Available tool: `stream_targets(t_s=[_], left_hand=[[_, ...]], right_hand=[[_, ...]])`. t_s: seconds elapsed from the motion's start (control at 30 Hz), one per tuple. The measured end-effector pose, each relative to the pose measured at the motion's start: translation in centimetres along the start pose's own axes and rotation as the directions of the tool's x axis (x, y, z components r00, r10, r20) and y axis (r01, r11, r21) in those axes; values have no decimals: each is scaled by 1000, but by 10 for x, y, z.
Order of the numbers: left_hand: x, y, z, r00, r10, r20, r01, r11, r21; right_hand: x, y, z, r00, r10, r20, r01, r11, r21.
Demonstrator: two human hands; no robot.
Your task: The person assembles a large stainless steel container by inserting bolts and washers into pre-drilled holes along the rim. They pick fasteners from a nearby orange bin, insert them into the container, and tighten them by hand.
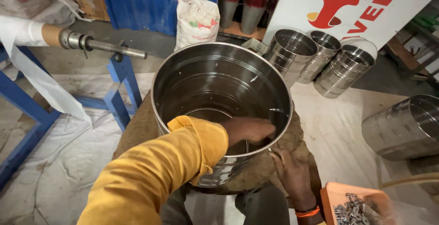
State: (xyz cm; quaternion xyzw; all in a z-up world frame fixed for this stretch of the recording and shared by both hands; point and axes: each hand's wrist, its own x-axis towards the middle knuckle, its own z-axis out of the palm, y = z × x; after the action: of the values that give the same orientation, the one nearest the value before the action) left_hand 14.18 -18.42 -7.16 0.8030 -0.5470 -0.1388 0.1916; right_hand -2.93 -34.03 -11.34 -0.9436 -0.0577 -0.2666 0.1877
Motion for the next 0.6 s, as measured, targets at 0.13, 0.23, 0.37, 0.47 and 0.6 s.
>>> stream_targets(t_s=[0.13, 0.23, 0.37, 0.47, 0.6], left_hand=[[7, -3, 6, 999, 23, -26, -22, 998, 55], [9, 0, 4, 1000, -24, 11, 23, 998, 63], [3, 2, -2, 1000, -16, -26, 17, 998, 55], [3, 2, -1, 1000, -23, -5, 23, 998, 51], [7, 1, 2, 999, 14, -45, -11, 998, 55]], right_hand=[[2, 11, 20, 879, 374, 298, -478, 701, 530], [6, 13, 22, 809, 345, 477, -586, 401, 704], [-1, 8, 14, 971, 202, 132, -241, 820, 519], [-4, 7, 13, 988, 138, 74, -139, 990, 11], [3, 5, 17, 875, 352, 333, -484, 641, 595]])
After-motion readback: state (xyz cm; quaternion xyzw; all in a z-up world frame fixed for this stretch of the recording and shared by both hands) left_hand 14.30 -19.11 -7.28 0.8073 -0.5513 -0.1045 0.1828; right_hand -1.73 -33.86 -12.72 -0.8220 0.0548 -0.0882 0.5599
